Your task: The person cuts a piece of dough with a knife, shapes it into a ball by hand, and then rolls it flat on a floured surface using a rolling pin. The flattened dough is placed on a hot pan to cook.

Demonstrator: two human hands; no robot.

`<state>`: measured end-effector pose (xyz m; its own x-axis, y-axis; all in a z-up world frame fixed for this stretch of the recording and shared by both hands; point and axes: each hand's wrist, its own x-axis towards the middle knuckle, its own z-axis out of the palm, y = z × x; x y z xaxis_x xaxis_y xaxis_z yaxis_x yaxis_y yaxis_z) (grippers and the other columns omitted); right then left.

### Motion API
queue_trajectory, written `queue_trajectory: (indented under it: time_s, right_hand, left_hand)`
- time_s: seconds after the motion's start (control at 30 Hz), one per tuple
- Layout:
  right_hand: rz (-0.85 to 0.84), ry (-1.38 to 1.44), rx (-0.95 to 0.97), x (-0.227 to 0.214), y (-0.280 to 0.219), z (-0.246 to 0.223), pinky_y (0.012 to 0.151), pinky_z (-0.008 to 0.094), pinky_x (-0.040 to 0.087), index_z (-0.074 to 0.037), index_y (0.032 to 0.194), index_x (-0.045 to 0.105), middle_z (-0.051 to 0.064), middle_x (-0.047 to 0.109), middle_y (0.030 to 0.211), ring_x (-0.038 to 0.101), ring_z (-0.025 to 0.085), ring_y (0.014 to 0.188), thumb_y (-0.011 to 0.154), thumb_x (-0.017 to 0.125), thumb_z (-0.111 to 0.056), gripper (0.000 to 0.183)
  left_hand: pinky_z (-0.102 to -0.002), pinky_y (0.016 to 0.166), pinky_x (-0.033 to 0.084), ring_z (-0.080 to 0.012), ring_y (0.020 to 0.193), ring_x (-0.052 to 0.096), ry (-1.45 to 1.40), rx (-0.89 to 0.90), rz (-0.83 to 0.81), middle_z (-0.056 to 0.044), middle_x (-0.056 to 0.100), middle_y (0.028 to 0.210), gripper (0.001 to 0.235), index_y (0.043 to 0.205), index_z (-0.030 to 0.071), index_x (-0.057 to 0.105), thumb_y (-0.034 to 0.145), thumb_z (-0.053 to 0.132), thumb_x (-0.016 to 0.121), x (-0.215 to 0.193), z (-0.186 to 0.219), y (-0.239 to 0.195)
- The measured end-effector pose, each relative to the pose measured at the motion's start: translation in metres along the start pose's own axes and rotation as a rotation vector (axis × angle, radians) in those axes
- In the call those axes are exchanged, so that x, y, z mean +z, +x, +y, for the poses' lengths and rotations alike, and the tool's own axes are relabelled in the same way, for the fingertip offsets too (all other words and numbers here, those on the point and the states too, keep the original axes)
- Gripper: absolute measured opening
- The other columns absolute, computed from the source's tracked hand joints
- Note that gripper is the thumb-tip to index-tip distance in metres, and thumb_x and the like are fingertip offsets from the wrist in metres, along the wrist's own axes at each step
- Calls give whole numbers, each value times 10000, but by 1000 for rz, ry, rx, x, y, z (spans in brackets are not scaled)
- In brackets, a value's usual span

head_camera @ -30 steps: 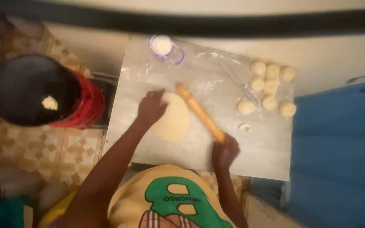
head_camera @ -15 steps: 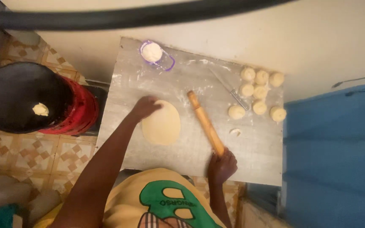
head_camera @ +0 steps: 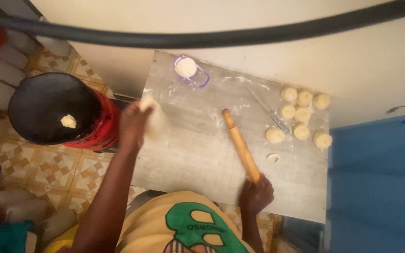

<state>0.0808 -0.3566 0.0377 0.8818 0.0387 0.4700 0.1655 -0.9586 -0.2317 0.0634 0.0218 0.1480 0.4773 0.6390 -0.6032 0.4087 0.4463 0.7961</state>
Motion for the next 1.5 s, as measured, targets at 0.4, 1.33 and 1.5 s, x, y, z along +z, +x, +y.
queue_trajectory:
  time_s: [0.4, 1.33, 1.5]
  right_hand:
    - [-41, -13, -52, -1, 1, 2, 528, 522, 362, -43, 1066, 570, 153, 582, 830, 520, 388, 702, 807, 551, -340, 394]
    - [-74, 92, -374, 7, -20, -9, 690, 418, 430, -87, 1011, 592, 90, 585, 903, 574, 299, 810, 725, 685, -349, 399]
    - [-351, 244, -528, -6, -33, -52, 689, 454, 427, -81, 1045, 582, 117, 606, 868, 589, 332, 792, 692, 697, -324, 443]
  left_hand:
    - [-240, 780, 447, -171, 884, 572, 129, 1078, 425, -51, 613, 945, 302, 1043, 46, 593, 754, -37, 619, 67, -63, 181]
    - [-343, 853, 433, -182, 1024, 563, 1240, 1017, -482, 15, 613, 1052, 209, 909, 192, 638, 869, 164, 434, -13, -158, 37]
    - [-364, 886, 424, -237, 1051, 549, 890, 1080, -194, -37, 584, 1031, 167, 934, 114, 586, 849, 73, 448, -70, -128, -2]
